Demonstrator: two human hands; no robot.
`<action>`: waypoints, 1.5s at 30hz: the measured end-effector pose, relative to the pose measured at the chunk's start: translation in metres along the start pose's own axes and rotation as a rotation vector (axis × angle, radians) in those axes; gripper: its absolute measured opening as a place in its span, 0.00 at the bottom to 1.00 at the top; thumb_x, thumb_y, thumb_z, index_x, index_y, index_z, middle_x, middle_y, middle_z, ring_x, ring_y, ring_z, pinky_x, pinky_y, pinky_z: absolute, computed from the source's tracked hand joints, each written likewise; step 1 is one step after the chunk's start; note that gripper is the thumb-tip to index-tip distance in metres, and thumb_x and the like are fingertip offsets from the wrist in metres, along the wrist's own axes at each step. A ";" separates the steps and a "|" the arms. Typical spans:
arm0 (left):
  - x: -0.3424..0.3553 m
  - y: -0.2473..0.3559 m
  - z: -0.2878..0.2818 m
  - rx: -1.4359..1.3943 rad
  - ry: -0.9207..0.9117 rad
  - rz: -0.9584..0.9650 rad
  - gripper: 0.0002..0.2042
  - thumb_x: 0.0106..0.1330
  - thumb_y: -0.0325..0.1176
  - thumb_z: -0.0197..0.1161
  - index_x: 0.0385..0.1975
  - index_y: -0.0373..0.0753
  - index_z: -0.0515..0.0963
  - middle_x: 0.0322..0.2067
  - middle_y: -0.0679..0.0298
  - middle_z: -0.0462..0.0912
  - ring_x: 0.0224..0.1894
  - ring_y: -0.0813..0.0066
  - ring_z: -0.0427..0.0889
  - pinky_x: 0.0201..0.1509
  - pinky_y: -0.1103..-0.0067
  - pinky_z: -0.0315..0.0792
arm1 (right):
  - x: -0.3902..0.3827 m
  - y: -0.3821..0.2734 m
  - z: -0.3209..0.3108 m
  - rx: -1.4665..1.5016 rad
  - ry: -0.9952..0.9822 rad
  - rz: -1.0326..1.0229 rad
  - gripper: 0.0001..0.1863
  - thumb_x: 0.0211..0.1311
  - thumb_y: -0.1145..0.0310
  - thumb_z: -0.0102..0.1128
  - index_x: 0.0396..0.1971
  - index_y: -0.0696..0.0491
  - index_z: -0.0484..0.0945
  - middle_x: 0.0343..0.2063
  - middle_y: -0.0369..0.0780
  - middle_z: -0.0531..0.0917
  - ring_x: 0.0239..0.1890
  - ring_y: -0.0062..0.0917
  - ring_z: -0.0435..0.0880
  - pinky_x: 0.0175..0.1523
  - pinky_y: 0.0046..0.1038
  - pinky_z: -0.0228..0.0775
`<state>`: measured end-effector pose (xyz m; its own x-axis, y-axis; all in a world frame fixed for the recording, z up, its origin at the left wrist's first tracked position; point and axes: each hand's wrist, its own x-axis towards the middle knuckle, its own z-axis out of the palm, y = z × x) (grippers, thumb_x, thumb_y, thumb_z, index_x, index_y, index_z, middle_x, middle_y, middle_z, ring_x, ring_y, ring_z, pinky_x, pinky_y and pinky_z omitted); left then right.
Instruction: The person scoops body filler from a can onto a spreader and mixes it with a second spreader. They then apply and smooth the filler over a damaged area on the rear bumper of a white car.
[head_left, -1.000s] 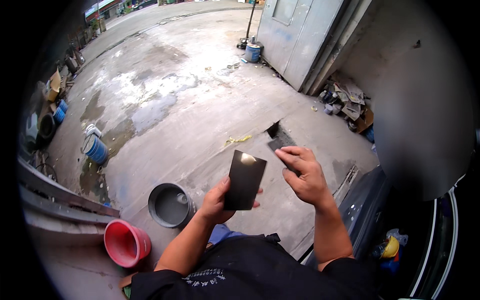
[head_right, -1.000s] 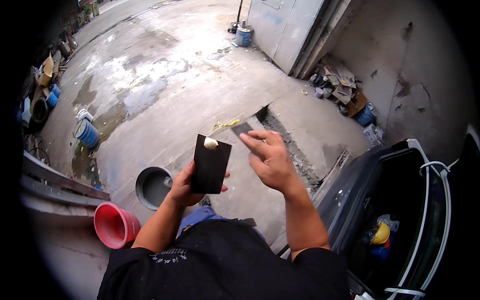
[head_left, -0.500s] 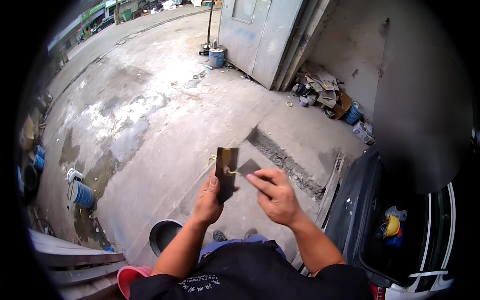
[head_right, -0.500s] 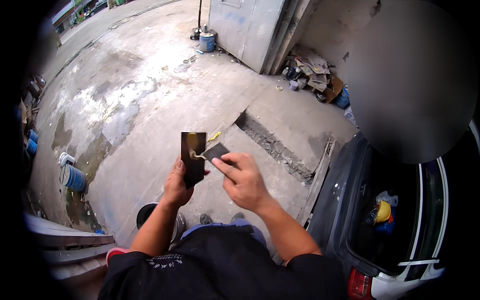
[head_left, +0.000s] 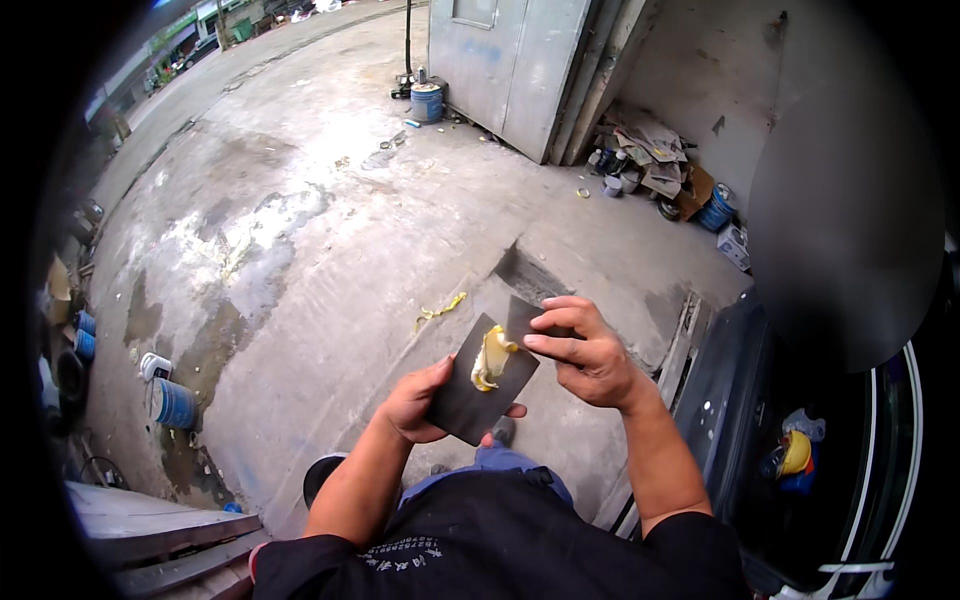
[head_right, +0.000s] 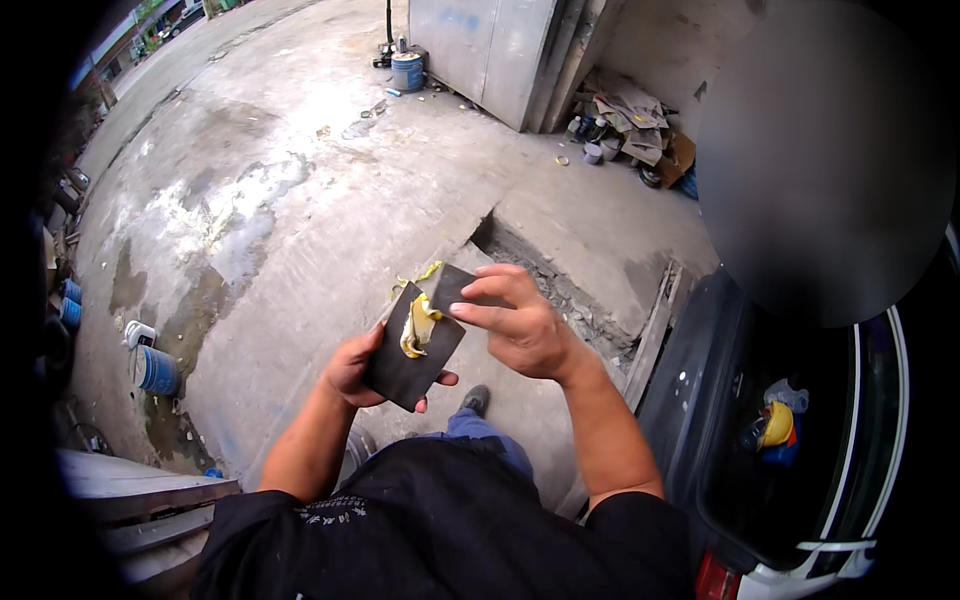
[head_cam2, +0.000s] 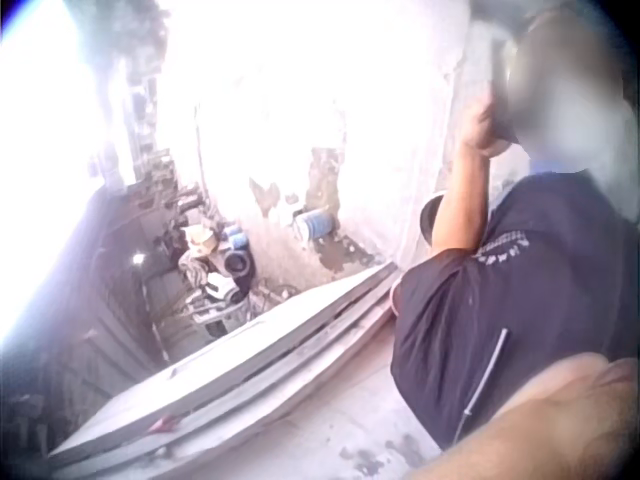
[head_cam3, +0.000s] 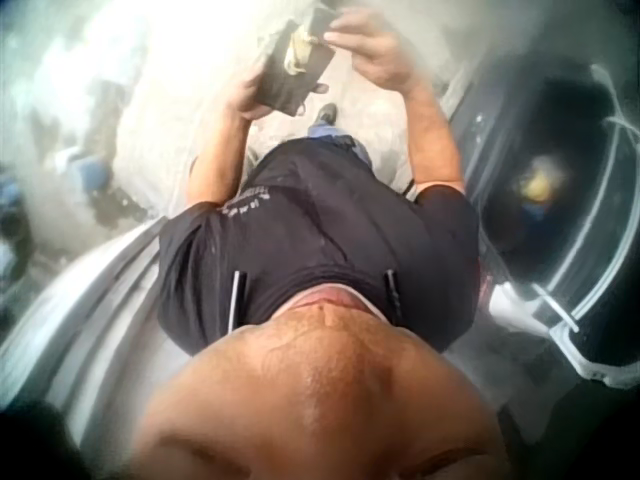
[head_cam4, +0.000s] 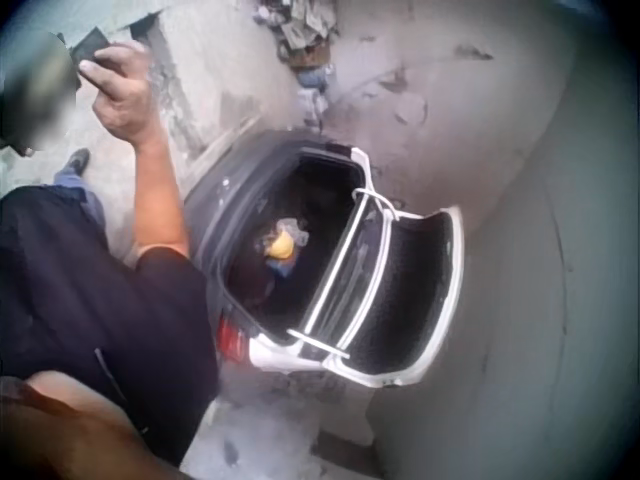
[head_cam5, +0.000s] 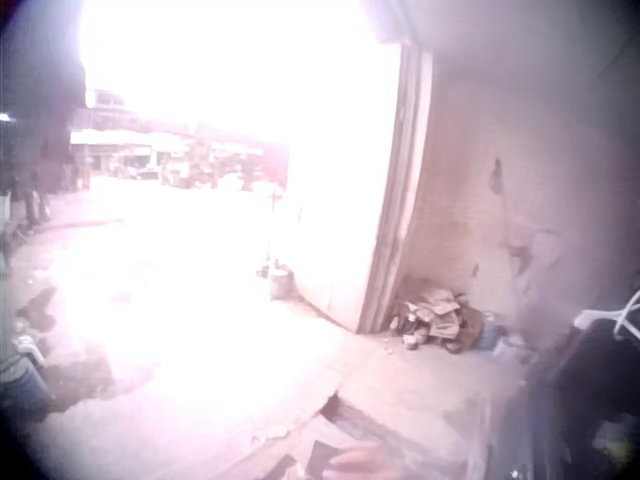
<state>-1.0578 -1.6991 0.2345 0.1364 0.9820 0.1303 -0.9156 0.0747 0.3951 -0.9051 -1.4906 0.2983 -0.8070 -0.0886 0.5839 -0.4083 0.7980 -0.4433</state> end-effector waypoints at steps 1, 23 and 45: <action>0.011 0.002 0.000 -0.002 0.021 0.027 0.32 0.71 0.53 0.45 0.68 0.42 0.50 0.63 0.50 0.61 0.62 0.37 0.63 0.48 0.53 0.76 | -0.002 0.012 -0.008 -0.026 0.009 0.014 0.30 0.34 0.87 0.51 0.44 0.51 0.81 0.46 0.43 0.76 0.54 0.43 0.71 0.58 0.39 0.66; 0.155 0.076 -0.035 0.305 0.252 0.109 0.29 0.69 0.50 0.51 0.64 0.37 0.60 0.56 0.51 0.71 0.53 0.54 0.76 0.52 0.63 0.75 | 0.015 0.137 -0.095 0.972 0.238 0.249 0.21 0.54 0.84 0.53 0.51 0.57 0.73 0.50 0.45 0.77 0.52 0.29 0.77 0.56 0.30 0.69; 0.191 0.202 -0.145 0.783 0.359 0.435 0.29 0.74 0.50 0.39 0.68 0.37 0.53 0.61 0.62 0.65 0.58 0.74 0.68 0.59 0.73 0.67 | 0.157 0.186 0.027 -0.302 0.251 0.488 0.22 0.47 0.79 0.58 0.47 0.53 0.80 0.46 0.44 0.79 0.48 0.41 0.75 0.55 0.36 0.67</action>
<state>-1.2716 -1.4713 0.2077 -0.3984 0.9006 0.1738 -0.3288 -0.3171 0.8896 -1.1188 -1.3716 0.2890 -0.7300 0.4422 0.5210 0.1500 0.8475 -0.5092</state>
